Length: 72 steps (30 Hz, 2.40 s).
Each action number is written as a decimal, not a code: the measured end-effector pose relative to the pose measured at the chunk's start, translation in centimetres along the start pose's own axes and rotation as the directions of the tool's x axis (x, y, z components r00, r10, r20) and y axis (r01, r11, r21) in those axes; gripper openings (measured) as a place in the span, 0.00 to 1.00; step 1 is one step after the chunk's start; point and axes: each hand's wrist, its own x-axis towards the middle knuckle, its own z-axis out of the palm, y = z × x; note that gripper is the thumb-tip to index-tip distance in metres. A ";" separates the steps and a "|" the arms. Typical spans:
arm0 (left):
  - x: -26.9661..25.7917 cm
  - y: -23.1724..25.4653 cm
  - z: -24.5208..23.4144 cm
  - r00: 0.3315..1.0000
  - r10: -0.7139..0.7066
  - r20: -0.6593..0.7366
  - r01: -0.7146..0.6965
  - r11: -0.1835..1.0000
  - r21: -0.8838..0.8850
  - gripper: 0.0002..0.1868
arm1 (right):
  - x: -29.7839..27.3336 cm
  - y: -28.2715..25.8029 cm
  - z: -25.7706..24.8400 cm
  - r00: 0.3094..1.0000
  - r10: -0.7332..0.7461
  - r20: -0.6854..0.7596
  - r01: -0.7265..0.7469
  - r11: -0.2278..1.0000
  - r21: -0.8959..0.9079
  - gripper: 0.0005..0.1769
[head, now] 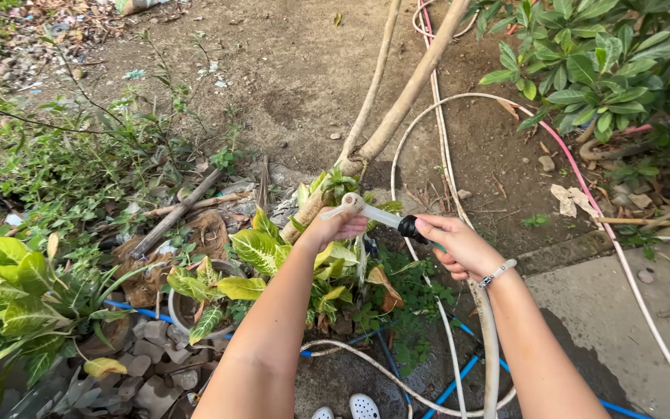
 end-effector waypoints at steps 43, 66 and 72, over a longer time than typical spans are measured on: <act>1.8 -1.6 2.8 0.986 0.020 -0.167 -0.012 0.999 0.053 0.19 | -1.2 2.1 -0.6 0.994 -0.034 -0.106 0.037 0.999 0.027 0.30; -6.8 -0.1 -9.8 0.805 0.247 -0.540 -0.313 0.949 -0.032 0.17 | 2.1 -3.7 8.7 0.979 -0.200 0.049 0.205 0.969 -0.141 0.30; -6.5 -0.5 -11.5 0.791 0.263 -0.553 -0.340 0.940 -0.039 0.16 | 2.1 -4.2 9.1 0.960 -0.280 0.000 0.266 0.912 -0.312 0.30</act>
